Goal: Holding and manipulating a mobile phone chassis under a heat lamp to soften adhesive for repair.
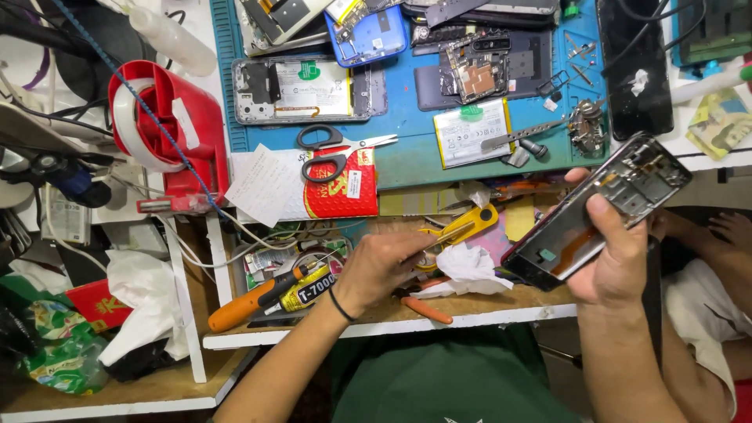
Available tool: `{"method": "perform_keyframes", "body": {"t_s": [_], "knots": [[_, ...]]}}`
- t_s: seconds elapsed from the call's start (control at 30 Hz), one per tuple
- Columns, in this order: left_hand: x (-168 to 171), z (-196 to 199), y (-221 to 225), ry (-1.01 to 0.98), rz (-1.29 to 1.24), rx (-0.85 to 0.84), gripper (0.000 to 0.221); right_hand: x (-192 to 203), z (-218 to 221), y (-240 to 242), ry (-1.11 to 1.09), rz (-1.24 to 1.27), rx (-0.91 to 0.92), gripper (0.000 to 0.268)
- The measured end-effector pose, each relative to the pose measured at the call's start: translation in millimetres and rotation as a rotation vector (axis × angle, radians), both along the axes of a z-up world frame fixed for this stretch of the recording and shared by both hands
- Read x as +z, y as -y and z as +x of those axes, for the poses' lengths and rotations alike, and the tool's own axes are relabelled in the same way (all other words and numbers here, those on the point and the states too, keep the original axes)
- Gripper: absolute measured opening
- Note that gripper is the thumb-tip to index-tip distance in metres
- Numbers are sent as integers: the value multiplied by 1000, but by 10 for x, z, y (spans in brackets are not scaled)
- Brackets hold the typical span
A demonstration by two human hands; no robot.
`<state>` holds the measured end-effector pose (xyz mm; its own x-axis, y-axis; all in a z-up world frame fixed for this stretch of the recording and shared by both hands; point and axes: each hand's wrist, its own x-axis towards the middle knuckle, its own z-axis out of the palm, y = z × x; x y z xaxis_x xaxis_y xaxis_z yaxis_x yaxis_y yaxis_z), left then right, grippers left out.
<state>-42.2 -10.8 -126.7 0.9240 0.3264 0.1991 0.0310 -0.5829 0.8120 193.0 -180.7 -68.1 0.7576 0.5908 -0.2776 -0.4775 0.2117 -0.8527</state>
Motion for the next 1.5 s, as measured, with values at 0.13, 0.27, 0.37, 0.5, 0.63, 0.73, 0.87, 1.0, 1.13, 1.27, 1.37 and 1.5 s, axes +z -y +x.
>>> {"method": "perform_keyframes", "body": {"t_s": [0.13,0.27,0.37,0.5,0.63,0.73,0.87,1.0,1.13,1.27,1.37,1.5], "knots": [[-163,57,97,-59,20,-82,49,-133,-85,-84,-46,-44,10,37],[-91,16,76,-42,-117,117,28,-479,-158,-169,-55,18,15,30],[211,-5,-29,58,-270,315,30,-551,-282,-311,-95,13,40,30],[474,-34,-51,196,-490,569,25,-295,-560,-618,-166,-52,116,19],[465,-9,-4,219,-503,675,20,-301,-579,-759,-175,-53,184,21],[467,2,61,244,-575,722,21,-257,-581,-814,-187,-83,224,21],[465,-21,141,262,-658,717,35,-128,-699,-899,-224,-82,240,26],[525,-100,83,230,-713,747,41,-66,-830,-974,-284,-77,273,31],[670,-256,-164,186,-675,753,45,-74,-959,-1050,-280,-104,309,34],[872,-370,-530,72,-541,732,48,-483,-1007,-1043,-285,-119,567,31],[891,-414,-798,2,-414,698,47,-472,-1040,-1069,-305,-113,734,29],[886,-423,-1034,-59,-218,623,50,-486,-1098,-1119,-295,-142,848,40]]}}
